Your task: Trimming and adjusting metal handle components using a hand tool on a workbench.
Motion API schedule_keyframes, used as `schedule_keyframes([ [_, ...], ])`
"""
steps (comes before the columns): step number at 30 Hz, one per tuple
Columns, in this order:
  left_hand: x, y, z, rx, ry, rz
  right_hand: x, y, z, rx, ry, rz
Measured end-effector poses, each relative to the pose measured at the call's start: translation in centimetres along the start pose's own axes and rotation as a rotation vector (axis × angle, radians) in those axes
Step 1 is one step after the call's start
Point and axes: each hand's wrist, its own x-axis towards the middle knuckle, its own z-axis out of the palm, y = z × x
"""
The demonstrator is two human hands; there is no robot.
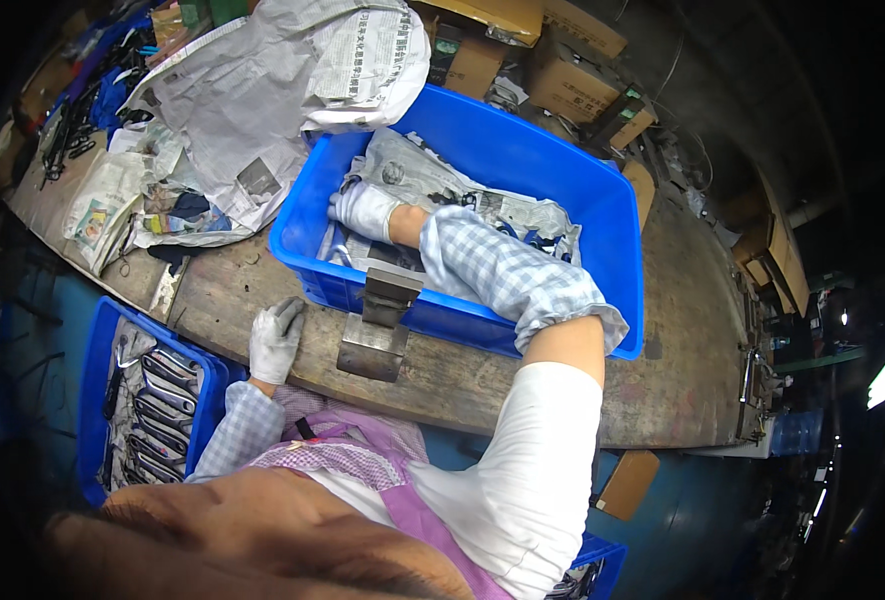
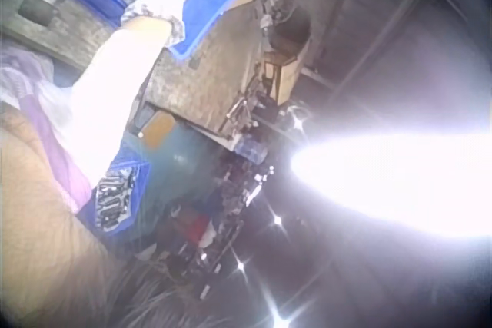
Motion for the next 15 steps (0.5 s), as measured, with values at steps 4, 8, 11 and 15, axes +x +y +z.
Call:
schedule_keyframes([
  [4, -0.3, 0.0, 0.4, 0.013, 0.021, -0.027, -1.4, 1.5, -1.5, 0.12, -0.039, 0.004],
  [8, -1.1, -0.1, 0.1, 0.11, 0.066, -0.025, -0.1, -0.9, -2.7, 0.21, -0.075, 0.177],
  [11, -1.1, -0.3, 0.1, 0.071, 0.047, 0.009, -0.2, -0.5, 0.3, 0.15, -0.002, 0.002],
  [15, -2.2, -1.4, 0.3, 0.023, 0.015, 0.031, -0.1, 0.1, -2.3, 0.061, 0.069, -0.112],
])
